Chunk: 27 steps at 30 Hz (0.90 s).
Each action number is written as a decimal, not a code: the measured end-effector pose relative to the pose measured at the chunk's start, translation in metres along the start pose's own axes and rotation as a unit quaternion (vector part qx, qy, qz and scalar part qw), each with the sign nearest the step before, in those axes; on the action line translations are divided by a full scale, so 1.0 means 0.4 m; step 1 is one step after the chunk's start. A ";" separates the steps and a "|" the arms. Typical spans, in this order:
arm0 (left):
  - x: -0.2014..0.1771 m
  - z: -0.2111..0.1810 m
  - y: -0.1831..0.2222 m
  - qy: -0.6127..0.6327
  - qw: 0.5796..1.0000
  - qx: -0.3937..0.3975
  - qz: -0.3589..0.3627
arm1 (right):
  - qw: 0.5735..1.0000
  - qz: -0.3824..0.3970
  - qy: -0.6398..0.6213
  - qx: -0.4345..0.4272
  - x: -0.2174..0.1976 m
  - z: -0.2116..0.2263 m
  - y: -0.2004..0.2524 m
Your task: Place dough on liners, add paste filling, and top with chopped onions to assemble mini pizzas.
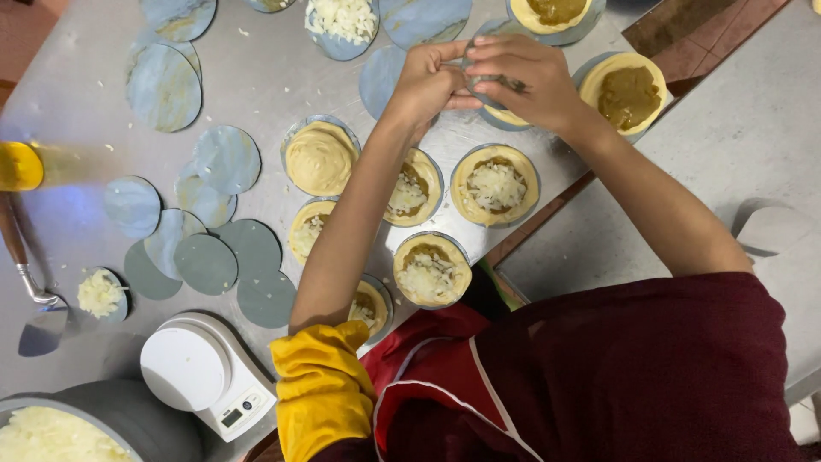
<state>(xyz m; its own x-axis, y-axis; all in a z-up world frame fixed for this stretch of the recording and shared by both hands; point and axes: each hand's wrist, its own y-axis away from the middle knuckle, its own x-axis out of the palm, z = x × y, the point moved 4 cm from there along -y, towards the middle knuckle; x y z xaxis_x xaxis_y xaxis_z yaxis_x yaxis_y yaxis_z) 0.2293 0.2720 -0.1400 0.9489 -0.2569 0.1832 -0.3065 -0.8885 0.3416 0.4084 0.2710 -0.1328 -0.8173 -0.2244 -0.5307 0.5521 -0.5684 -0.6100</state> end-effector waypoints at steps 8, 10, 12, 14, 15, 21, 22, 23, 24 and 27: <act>-0.025 0.031 -0.007 0.006 0.999 -0.011 -0.037 | 0.999 -0.021 0.041 -0.005 -0.012 0.023 0.004; -0.036 0.038 -0.004 0.022 0.999 -0.022 -0.045 | 0.997 -0.024 0.069 -0.022 -0.014 0.024 0.008; -0.042 0.032 0.012 0.015 0.999 -0.019 -0.048 | 0.996 -0.024 0.079 -0.016 -0.014 0.032 0.008; -0.052 0.029 0.028 0.007 0.998 -0.017 -0.052 | 0.996 -0.023 0.087 -0.010 -0.013 0.035 0.008; -0.061 0.029 0.035 -0.017 0.998 -0.013 -0.056 | 0.995 -0.022 0.093 -0.014 -0.012 0.036 0.008; -0.083 -0.020 0.093 -0.123 0.990 0.029 -0.061 | 0.994 -0.013 0.111 -0.020 -0.007 0.041 0.007; -0.081 -0.037 0.104 -0.145 0.987 0.033 -0.057 | 0.993 -0.007 0.117 -0.020 -0.008 0.042 0.006; -0.093 -0.043 0.108 -0.145 0.987 0.033 -0.057 | 0.993 -0.007 0.116 -0.019 -0.009 0.044 0.005; -0.110 -0.047 0.113 -0.167 0.982 0.022 -0.089 | 0.992 -0.004 0.125 -0.024 -0.009 0.046 0.004; -0.150 -0.077 0.140 -0.171 0.979 0.020 -0.107 | 0.990 0.002 0.135 -0.029 -0.007 0.050 0.004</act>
<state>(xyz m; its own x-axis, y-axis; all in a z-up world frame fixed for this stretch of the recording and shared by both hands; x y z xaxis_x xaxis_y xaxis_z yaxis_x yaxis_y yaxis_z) 0.1529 0.2496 -0.1034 0.9630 -0.1688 -0.2100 -0.1009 -0.9486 0.3000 0.4083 0.2551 -0.1204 -0.7454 -0.0016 -0.6666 0.5698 -0.5205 -0.6359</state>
